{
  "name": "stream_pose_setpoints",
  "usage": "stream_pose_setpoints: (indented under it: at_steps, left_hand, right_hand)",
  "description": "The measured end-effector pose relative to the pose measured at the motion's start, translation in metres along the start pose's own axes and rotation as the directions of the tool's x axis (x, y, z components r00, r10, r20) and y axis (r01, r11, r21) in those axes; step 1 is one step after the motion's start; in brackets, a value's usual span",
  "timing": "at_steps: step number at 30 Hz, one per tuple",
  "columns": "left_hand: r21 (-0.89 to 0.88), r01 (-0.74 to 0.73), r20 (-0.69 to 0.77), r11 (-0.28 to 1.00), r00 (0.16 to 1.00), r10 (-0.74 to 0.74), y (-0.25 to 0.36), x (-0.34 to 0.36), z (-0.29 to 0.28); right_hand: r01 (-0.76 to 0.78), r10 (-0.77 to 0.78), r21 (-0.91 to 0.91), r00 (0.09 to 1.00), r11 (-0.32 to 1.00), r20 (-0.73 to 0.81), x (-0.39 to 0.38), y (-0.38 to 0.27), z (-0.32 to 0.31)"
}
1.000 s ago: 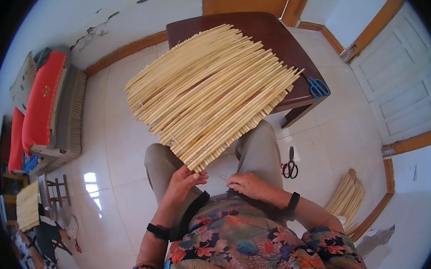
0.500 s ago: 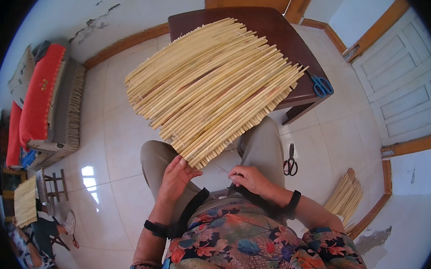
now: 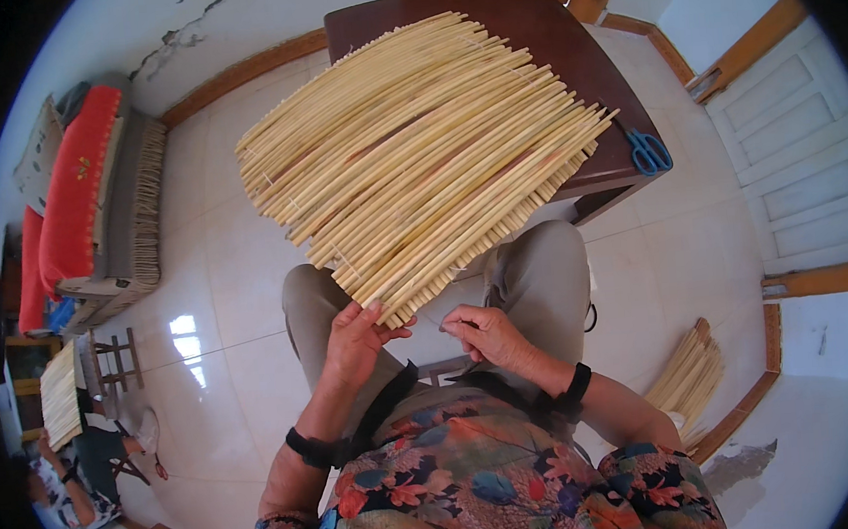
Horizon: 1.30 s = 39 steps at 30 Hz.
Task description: The person weaves together a bamboo mat using thread, threading it through the slats and tying knots by hand to secure the structure.
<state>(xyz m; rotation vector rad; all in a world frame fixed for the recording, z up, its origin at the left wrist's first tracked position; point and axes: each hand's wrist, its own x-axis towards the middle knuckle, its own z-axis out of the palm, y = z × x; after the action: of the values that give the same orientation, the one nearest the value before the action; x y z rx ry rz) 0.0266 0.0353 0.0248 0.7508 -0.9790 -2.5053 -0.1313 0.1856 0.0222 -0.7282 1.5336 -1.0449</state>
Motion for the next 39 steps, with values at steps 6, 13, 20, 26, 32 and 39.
stream_pose_setpoints:
  at_steps: [6, 13, 20, 26, 32, 39]
  left_hand:
    - [-0.003, 0.026, -0.02, 1.0, 0.999, -0.026, 0.012, -0.008, 0.015]
    - [0.134, 0.067, -0.184, 0.989, 0.982, -0.041, 0.013, -0.003, 0.031]
    - [0.186, 0.009, -0.234, 0.982, 0.971, 0.035, 0.013, -0.003, 0.042]
    - [0.201, -0.015, -0.208, 0.979, 0.976, 0.058, 0.012, -0.004, 0.038]
    - [0.077, 0.014, -0.336, 0.997, 0.942, 0.013, 0.003, 0.0, 0.031]
    - [0.13, 0.112, -0.237, 0.985, 0.968, -0.079, 0.002, 0.007, 0.006]
  right_hand:
    - [0.025, -0.024, 0.105, 1.0, 0.994, -0.019, 0.009, -0.003, 0.004]
    - [-0.005, 0.008, 0.173, 1.0, 0.985, -0.017, 0.026, 0.004, 0.008]
    - [0.09, -0.084, 0.332, 0.996, 0.939, -0.031, 0.042, 0.006, 0.014]
    - [0.088, -0.088, 0.336, 0.996, 0.938, -0.016, 0.041, -0.001, 0.018]
    - [-0.06, 0.057, 0.048, 0.997, 0.997, 0.057, 0.019, -0.005, -0.013]
    - [0.419, -0.552, -0.673, 0.834, 0.61, 0.019, -0.018, -0.04, -0.042]
